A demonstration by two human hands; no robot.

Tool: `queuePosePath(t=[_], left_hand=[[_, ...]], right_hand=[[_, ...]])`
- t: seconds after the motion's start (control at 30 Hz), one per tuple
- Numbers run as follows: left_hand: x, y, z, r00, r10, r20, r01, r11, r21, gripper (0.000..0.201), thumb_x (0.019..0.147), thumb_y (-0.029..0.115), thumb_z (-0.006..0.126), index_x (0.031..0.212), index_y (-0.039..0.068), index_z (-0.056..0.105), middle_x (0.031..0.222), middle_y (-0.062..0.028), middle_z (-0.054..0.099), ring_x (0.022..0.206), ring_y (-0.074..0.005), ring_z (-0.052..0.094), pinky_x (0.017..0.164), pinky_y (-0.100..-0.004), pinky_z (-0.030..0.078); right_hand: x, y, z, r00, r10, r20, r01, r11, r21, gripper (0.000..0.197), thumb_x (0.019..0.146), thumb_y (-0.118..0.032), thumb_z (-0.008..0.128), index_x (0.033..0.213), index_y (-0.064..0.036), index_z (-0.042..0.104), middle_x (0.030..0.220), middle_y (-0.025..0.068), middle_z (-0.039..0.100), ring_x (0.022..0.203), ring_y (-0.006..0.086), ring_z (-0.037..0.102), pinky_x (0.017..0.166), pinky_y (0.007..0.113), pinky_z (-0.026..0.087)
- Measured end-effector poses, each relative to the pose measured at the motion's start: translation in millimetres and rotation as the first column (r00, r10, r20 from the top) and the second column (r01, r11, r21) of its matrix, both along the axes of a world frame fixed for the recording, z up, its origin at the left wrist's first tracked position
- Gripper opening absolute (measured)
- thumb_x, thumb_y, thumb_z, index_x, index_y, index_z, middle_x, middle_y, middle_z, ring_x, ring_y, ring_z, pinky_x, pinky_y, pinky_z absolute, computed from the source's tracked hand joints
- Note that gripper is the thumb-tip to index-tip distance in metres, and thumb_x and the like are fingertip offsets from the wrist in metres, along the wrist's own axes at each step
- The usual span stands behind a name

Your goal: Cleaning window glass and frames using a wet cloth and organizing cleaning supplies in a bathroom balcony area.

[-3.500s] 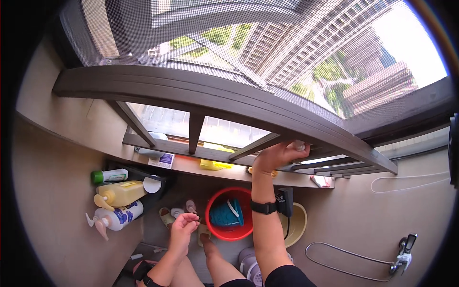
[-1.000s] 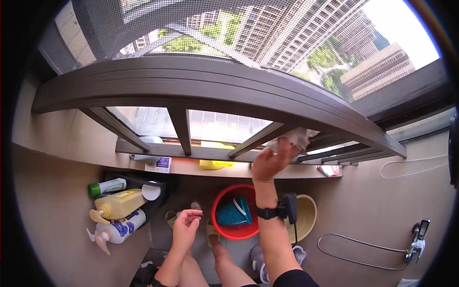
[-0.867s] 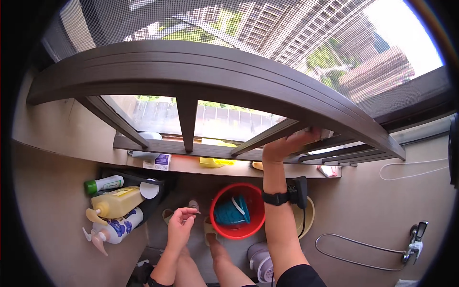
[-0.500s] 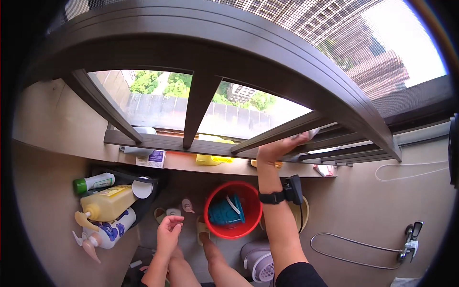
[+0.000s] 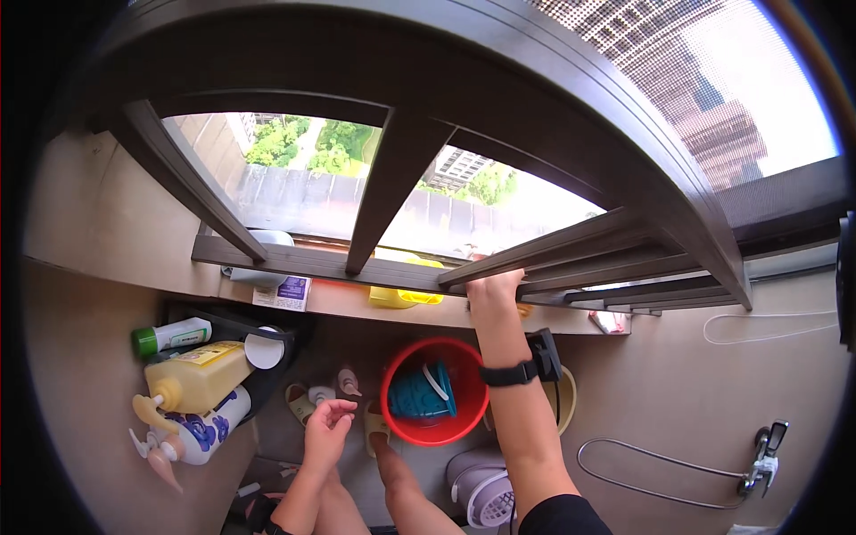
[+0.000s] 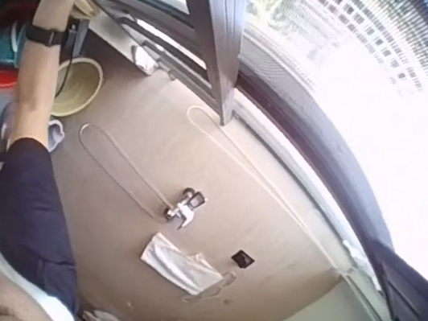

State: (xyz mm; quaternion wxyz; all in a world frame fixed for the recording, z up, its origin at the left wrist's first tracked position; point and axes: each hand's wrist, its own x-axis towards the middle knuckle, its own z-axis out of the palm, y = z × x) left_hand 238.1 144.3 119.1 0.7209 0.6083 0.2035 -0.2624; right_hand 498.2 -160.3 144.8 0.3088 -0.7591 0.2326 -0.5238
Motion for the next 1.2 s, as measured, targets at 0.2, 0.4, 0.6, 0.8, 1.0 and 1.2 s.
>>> queuePosePath(t=[0.2, 0.4, 0.6, 0.8, 1.0, 1.2], left_hand=[[9.5, -22.0, 5.5, 0.996, -0.082, 0.042, 0.083, 0.996, -0.022, 0.019, 0.083, -0.006, 0.051, 0.100, 0.001, 0.056, 0.103, -0.0073, 0.062, 0.093, -0.0128, 0.059, 0.086, -0.0262, 0.047], [14.5, -29.7, 2.2, 0.996, -0.065, 0.067, 0.067, 0.997, -0.027, 0.018, 0.083, -0.005, 0.052, 0.101, 0.000, 0.056, 0.102, -0.0076, 0.061, 0.095, -0.0129, 0.058, 0.086, -0.0263, 0.047], [8.9, -32.5, -4.5, 0.994, -0.081, 0.070, 0.083, 0.996, -0.014, 0.018, 0.085, -0.002, 0.053, 0.103, 0.001, 0.058, 0.099, -0.0044, 0.062, 0.089, -0.0093, 0.058, 0.082, -0.0239, 0.046], [3.5, -35.0, -13.8, 0.996, -0.047, 0.077, 0.048, 0.999, -0.001, 0.018, 0.086, -0.002, 0.052, 0.102, 0.001, 0.058, 0.097, -0.0044, 0.062, 0.089, -0.0095, 0.058, 0.081, -0.0233, 0.046], [8.4, -41.1, 7.4, 0.995, -0.030, 0.094, 0.036, 0.997, -0.063, 0.019, 0.085, -0.001, 0.052, 0.103, 0.001, 0.058, 0.097, -0.0036, 0.062, 0.088, -0.0088, 0.058, 0.080, -0.0234, 0.046], [-8.4, -4.8, -6.4, 0.996, 0.033, 0.084, -0.031, 0.999, -0.015, 0.018, 0.085, -0.004, 0.052, 0.102, 0.000, 0.056, 0.103, -0.0073, 0.062, 0.094, -0.0122, 0.058, 0.087, -0.0256, 0.046]], right_hand=[[-71.9, 16.1, 86.4, 0.972, 0.117, -0.203, -0.192, 0.894, -0.406, 0.035, 0.080, -0.007, 0.052, 0.114, 0.0023, 0.050, 0.108, 0.0229, 0.052, 0.115, 0.0372, 0.044, 0.099, 0.041, 0.035], [-70.1, -8.6, 30.1, 0.764, 0.126, -0.633, -0.605, 0.479, -0.635, 0.021, 0.081, -0.015, 0.052, 0.100, -0.0120, 0.061, 0.101, 0.0088, 0.059, 0.104, 0.0306, 0.052, 0.097, 0.055, 0.031], [-50.4, -22.4, 67.8, 0.869, -0.054, -0.491, -0.436, 0.385, -0.814, 0.046, 0.077, -0.024, 0.063, 0.121, -0.0137, 0.052, 0.119, 0.0137, 0.054, 0.127, 0.0338, 0.039, 0.103, 0.060, 0.019], [-36.4, -16.5, 31.3, 0.699, 0.486, -0.525, -0.709, 0.571, -0.415, 0.035, 0.078, -0.022, 0.062, 0.112, -0.0161, 0.059, 0.121, 0.0084, 0.053, 0.119, 0.0281, 0.045, 0.105, 0.060, 0.019], [-65.0, -8.8, 72.6, 0.526, 0.090, -0.846, -0.850, 0.068, -0.522, 0.029, 0.080, -0.010, 0.051, 0.107, -0.0095, 0.062, 0.129, -0.0043, 0.052, 0.125, 0.0123, 0.043, 0.105, 0.034, 0.034], [-96.4, -29.2, 55.3, 0.643, 0.046, -0.764, -0.744, 0.275, -0.609, 0.023, 0.075, -0.008, 0.054, 0.096, -0.0056, 0.064, 0.090, 0.0089, 0.062, 0.090, 0.0262, 0.056, 0.082, 0.034, 0.046]])
